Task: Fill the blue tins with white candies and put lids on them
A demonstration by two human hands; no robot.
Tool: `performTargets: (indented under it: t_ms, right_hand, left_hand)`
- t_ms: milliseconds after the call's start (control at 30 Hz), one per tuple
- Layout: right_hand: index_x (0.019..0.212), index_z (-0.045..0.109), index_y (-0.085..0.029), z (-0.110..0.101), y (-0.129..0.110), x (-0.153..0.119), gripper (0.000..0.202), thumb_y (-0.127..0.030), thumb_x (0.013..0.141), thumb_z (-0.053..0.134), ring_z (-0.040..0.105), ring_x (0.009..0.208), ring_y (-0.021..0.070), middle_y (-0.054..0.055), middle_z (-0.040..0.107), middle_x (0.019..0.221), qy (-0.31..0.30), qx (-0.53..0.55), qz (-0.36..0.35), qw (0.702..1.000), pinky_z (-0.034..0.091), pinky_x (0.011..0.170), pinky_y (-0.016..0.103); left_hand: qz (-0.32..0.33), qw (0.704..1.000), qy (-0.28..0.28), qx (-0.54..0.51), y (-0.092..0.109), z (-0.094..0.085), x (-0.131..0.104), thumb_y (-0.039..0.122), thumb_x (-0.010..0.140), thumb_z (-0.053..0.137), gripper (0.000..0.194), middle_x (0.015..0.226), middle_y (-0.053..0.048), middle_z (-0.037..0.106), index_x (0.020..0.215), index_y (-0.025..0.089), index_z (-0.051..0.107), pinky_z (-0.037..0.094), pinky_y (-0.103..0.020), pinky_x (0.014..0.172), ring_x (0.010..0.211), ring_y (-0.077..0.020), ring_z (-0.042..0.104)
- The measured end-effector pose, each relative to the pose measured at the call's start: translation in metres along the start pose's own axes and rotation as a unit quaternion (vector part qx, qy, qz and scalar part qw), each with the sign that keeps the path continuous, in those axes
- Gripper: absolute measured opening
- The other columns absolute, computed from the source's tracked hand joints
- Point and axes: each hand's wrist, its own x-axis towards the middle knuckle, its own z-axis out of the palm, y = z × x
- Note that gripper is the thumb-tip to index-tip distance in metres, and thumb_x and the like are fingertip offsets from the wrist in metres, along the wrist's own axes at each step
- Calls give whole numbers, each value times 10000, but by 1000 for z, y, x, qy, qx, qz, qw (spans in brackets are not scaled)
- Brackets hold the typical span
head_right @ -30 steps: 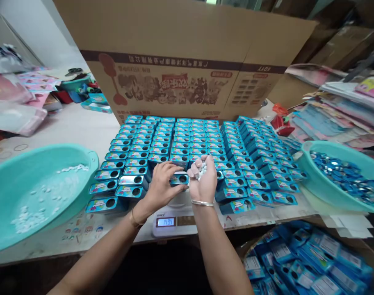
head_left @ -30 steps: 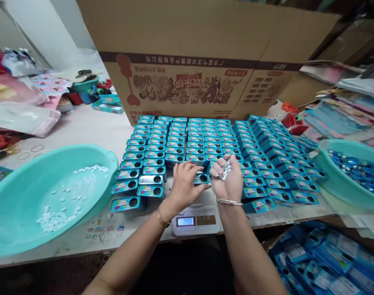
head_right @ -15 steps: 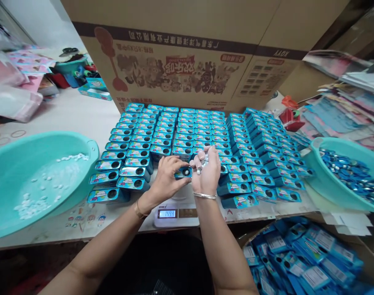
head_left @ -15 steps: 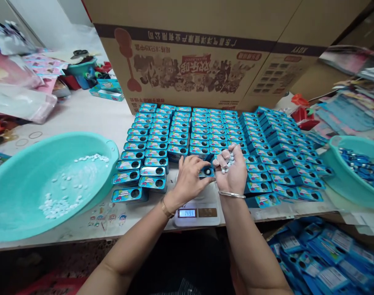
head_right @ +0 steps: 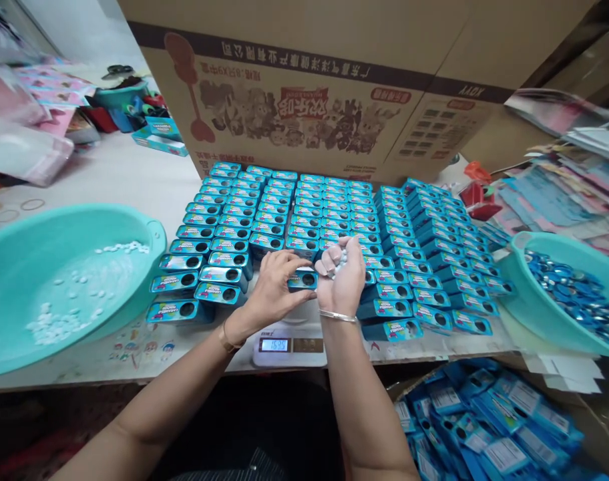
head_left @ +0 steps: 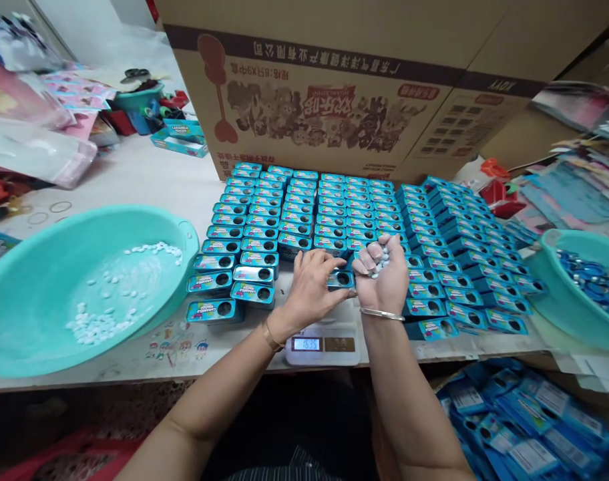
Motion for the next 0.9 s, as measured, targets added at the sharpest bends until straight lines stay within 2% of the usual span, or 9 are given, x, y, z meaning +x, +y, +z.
performTargets:
  t_ms: [167, 600, 767, 900]
  right_hand:
    - [743, 482, -217, -5, -2, 3, 316, -456, 856, 655, 284, 358, 32, -114, 338, 505, -8, 12, -4, 1000, 235, 332, 150]
    - [752, 497, -214, -4, -7, -1, 330, -485, 855, 654, 266, 354, 30, -112, 332, 512, -12, -4, -17, 1000, 237, 316, 137]
    - [780, 508, -221, -6, -8, -3, 369, -541, 808, 690, 256, 360, 32, -112, 318, 530, -43, -58, -40, 997, 213, 317, 139]
    - [788, 539, -220, -15, -12, -6, 383, -571, 789, 691, 226, 374, 40, -107, 304, 530, -98, -169, -41, 980, 177, 331, 164]
  left_hand:
    - [8, 1000, 7, -1, -2, -9, -2, 474, 752, 761, 514, 1107, -74, 612, 1181, 226, 622, 374, -430, 976, 1125, -269, 514]
    - [10, 999, 7, -32, -3, -10, -4, 441, 738, 777, 565, 1134, -71, 593, 1234, 249, 588, 405, -457, 1001, 1135, -272, 515]
    - [11, 999, 6, -35, -5, -9, -4, 455, 743, 767, 580, 1148, -72, 588, 1250, 248, 576, 411, -468, 997, 1137, -274, 506]
    - [9, 999, 3, -34, -6, -8, -4, 455, 740, 773, 587, 1139, -70, 587, 1250, 248, 570, 403, -467, 1006, 1139, -274, 502]
